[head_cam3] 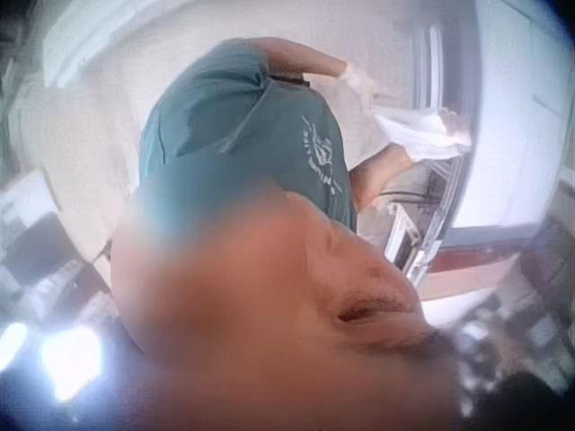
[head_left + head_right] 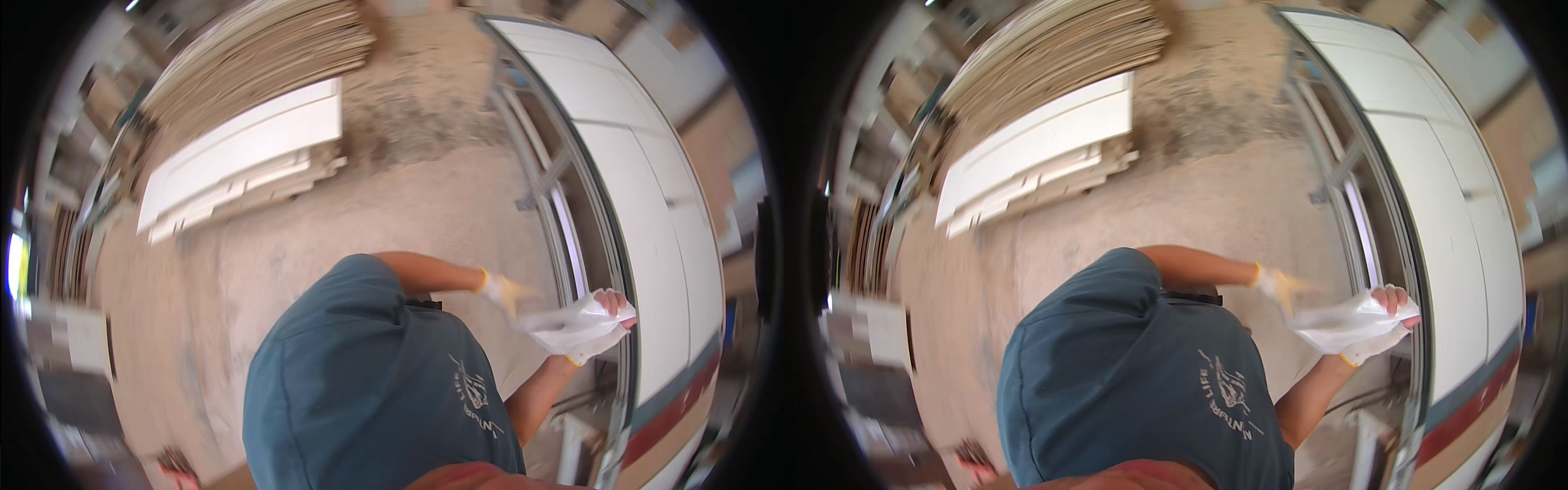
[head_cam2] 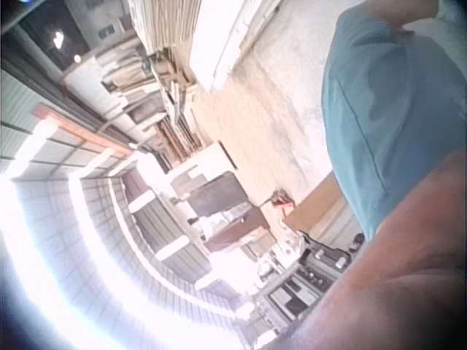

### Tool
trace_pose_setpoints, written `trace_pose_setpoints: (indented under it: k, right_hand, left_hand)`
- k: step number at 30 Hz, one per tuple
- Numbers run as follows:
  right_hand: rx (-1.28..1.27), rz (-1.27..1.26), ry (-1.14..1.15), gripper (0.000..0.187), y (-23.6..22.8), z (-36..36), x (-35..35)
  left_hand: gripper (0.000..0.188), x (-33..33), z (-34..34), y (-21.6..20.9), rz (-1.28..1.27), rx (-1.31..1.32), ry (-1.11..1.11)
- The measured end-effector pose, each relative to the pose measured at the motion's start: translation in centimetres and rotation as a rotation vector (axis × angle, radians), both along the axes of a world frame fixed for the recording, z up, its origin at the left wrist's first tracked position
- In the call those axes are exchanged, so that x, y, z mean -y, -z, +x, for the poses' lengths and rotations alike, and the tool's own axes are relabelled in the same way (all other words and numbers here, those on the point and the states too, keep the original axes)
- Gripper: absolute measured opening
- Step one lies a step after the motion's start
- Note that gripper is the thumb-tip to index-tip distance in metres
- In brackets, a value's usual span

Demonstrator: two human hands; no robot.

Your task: The person uses a yellow tool to adjust a machine, then wipes a large white panel with a cloth. They apply adhesive tape to the panel and place several white panels onto a workbench, arranging them into a pattern.

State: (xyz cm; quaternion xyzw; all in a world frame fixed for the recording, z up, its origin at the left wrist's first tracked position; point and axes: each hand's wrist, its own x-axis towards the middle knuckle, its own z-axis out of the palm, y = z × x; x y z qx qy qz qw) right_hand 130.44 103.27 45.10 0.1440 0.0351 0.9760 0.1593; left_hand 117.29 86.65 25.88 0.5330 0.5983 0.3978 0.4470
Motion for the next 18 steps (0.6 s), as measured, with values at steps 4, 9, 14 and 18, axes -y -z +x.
trace_pose_setpoints:
  k: [4, 9, 14, 18]
  right_hand:
    - [0.641, 1.042, 0.63, 0.032, 3.0, -9.0, 1.5]
    - [0.497, 2.608, 0.496, 0.028, 7.7, -16.8, 3.0]
    - [-0.084, 2.811, 0.679, 0.053, 9.5, -21.4, 4.5]
    - [-0.035, 2.739, 0.345, 0.067, 6.1, -26.5, 4.5]
  left_hand:
    - [0.083, -4.1, 1.2, 0.1, 0.267, 0.873, -0.14]
    - [0.044, -3.1, -5.9, -3.2, 0.387, 1.802, -0.432]
    - [0.018, -1.5, -16.8, -2.8, 0.447, 1.518, -1.11]
    - [0.02, -1.3, -26.1, -0.7, 0.241, 0.565, -0.971]
